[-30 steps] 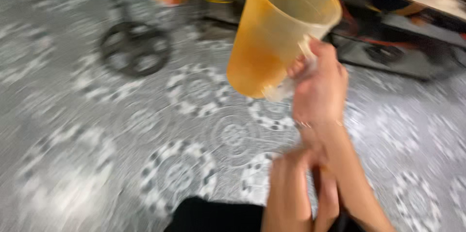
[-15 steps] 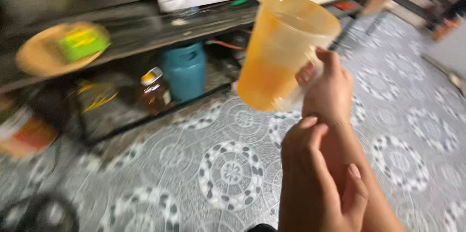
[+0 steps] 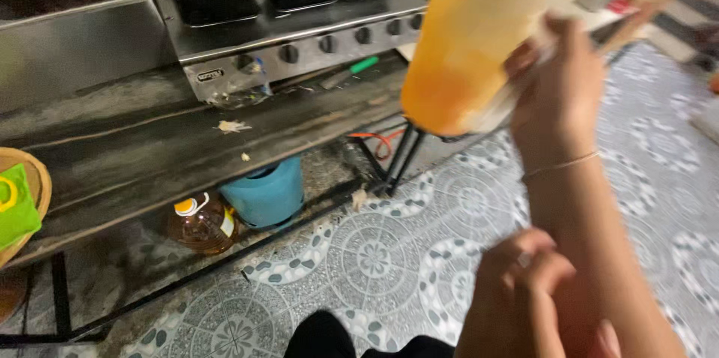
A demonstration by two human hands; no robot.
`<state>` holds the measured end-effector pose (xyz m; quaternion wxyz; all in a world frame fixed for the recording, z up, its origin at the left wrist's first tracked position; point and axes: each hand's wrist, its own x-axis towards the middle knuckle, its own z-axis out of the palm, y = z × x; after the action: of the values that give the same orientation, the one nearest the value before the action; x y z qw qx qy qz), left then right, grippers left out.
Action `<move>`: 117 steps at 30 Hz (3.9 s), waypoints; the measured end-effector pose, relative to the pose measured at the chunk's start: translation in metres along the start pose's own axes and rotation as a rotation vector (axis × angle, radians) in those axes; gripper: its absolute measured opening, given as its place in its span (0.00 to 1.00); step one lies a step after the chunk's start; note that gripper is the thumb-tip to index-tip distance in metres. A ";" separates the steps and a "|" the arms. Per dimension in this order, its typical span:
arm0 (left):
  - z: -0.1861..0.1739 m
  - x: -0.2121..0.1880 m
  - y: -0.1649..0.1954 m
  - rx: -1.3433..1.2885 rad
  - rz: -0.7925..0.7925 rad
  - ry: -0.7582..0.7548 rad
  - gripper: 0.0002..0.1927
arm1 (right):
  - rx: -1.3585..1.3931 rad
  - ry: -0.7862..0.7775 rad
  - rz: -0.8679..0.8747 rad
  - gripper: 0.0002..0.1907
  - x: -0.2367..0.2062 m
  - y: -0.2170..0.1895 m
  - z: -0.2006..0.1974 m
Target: The person assembles individual hotpot bowls by placing sliced ham, enoki mushrooms, corn, and fish balls into black bowls on a gas stove. They then pour broth from a large pot into each bowl using a plastic jug.
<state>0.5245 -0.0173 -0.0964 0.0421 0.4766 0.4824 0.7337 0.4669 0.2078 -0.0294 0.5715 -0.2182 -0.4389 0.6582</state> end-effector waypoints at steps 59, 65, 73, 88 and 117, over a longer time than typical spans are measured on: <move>-0.025 0.547 -0.533 0.298 -0.480 0.432 0.18 | -1.668 -0.921 -0.433 0.23 0.776 0.328 0.163; -0.040 0.544 -0.528 0.318 -0.471 0.432 0.17 | -1.619 -0.803 -0.284 0.25 0.771 0.324 0.157; -0.069 0.535 -0.509 0.311 -0.430 0.470 0.19 | -1.016 -0.525 -0.008 0.22 0.688 0.304 0.150; -0.176 0.488 -0.469 0.298 -0.427 0.614 0.16 | -1.200 -1.343 -1.018 0.12 0.550 0.350 0.332; -0.124 0.492 -0.478 0.179 -0.470 0.386 0.18 | -1.954 -0.837 -1.093 0.25 0.666 0.306 0.183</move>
<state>-0.0246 0.4106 -0.1396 0.0760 0.2060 0.6410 0.7355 -0.0166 0.7883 -0.0443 0.1806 -0.1138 -0.9405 -0.2643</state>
